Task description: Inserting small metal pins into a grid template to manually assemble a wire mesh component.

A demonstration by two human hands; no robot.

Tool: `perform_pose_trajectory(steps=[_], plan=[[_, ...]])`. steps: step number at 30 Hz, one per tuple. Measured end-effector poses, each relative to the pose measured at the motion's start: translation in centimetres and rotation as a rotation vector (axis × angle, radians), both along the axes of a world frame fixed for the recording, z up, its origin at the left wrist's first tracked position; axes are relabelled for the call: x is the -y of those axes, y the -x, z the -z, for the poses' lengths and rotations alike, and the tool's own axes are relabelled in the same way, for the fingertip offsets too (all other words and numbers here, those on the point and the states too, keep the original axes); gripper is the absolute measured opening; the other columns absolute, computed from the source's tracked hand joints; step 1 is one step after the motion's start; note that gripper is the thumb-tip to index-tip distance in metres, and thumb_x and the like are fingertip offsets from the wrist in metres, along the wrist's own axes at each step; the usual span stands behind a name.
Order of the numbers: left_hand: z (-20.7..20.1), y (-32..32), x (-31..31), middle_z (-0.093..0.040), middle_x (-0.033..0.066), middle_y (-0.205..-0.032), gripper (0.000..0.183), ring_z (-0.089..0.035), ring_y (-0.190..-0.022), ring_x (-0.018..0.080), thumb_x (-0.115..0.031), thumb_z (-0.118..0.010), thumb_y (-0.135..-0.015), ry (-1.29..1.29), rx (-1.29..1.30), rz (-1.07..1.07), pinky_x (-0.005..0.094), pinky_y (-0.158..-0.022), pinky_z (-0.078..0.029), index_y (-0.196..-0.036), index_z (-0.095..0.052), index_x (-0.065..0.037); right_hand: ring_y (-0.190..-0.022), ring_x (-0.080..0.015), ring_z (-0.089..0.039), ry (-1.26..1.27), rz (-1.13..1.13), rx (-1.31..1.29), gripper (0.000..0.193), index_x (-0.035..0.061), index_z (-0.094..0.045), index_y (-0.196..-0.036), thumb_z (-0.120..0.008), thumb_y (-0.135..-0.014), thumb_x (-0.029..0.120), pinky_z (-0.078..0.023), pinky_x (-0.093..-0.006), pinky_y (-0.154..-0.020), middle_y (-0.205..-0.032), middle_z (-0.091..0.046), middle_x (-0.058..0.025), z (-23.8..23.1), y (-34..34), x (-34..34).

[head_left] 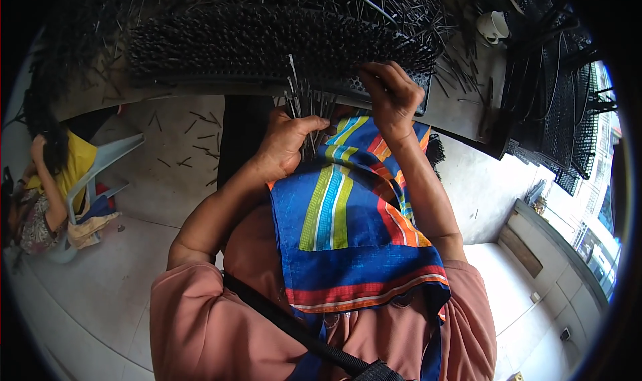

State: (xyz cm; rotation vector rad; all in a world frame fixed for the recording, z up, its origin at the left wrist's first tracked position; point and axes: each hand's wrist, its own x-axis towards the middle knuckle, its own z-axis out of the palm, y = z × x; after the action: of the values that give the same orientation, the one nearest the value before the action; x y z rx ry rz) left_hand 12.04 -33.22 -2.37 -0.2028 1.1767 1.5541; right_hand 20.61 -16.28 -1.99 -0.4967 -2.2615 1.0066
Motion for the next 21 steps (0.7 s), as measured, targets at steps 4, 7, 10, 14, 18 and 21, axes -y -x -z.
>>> perform_pose_trajectory(steps=[4,7,10,14,18,21], plan=[[-0.2,0.0,-0.1,-0.067,0.011,-0.08,0.019,-0.066,-0.067,0.0191,0.004,-0.064,-0.076,-0.015,0.003,0.009,0.0287,-0.057,-0.054,-0.095,-0.064,0.003,-0.063,-0.0125,-0.059,0.119,0.121,-0.082,0.014,-0.0006,-0.068,-0.086,-0.069,-0.073,-0.006,-0.045,-0.0228,-0.057,-0.073,-0.062,-0.0077,1.8,-1.4,0.1],[-0.4,0.3,-0.3,-0.067,0.0122,-0.081,0.017,-0.066,-0.069,0.0192,0.005,-0.064,-0.075,-0.01,0.021,0.029,0.0295,-0.062,-0.055,-0.092,-0.065,0.004,-0.063,-0.014,-0.061,-0.018,0.186,0.143,0.013,-0.0008,-0.068,-0.086,-0.069,-0.073,-0.004,-0.045,-0.0229,-0.057,-0.072,-0.062,-0.0091,1.7,-1.2,0.5],[-0.4,0.1,-0.3,-0.068,0.0131,-0.083,0.016,-0.067,-0.071,0.0194,0.006,-0.064,-0.075,-0.007,0.049,0.011,0.0306,-0.066,-0.057,-0.091,-0.066,0.006,-0.064,-0.0134,-0.061,0.051,0.272,0.202,0.011,-0.0005,-0.068,-0.085,-0.07,-0.074,-0.001,-0.045,-0.0233,-0.057,-0.073,-0.063,-0.0086,0.7,-1.5,1.7],[-0.7,0.0,-0.6,-0.068,0.0127,-0.084,0.017,-0.067,-0.072,0.0193,0.008,-0.063,-0.075,-0.083,0.005,0.041,0.0311,-0.067,-0.057,-0.091,-0.066,0.006,-0.066,-0.0122,-0.061,0.845,0.052,0.327,0.009,-0.0019,-0.068,-0.08,-0.071,-0.075,0.006,-0.049,-0.0272,-0.059,-0.07,-0.065,-0.0066,-0.9,-1.8,2.7],[-0.6,-0.5,-0.3,-0.068,0.0128,-0.085,0.018,-0.067,-0.072,0.0193,0.009,-0.062,-0.075,-0.024,-0.051,0.045,0.0311,-0.067,-0.057,-0.092,-0.066,0.005,-0.055,-0.0055,-0.052,1.096,0.056,0.346,0.008,0.0004,-0.069,-0.077,-0.072,-0.076,0.008,-0.04,-0.0225,-0.048,-0.063,-0.061,-0.002,0.0,-1.7,3.4],[-0.6,-0.7,0.3,-0.068,0.0128,-0.086,0.019,-0.067,-0.072,0.0192,0.009,-0.062,-0.075,-0.011,-0.085,-0.024,0.0312,-0.068,-0.057,-0.092,-0.066,0.004,-0.052,-0.003,-0.046,1.128,0.048,0.319,0.005,0.0023,-0.068,-0.078,-0.071,-0.077,0.007,-0.034,-0.0201,-0.047,-0.062,-0.059,0.0007,0.2,-1.4,3.6]])
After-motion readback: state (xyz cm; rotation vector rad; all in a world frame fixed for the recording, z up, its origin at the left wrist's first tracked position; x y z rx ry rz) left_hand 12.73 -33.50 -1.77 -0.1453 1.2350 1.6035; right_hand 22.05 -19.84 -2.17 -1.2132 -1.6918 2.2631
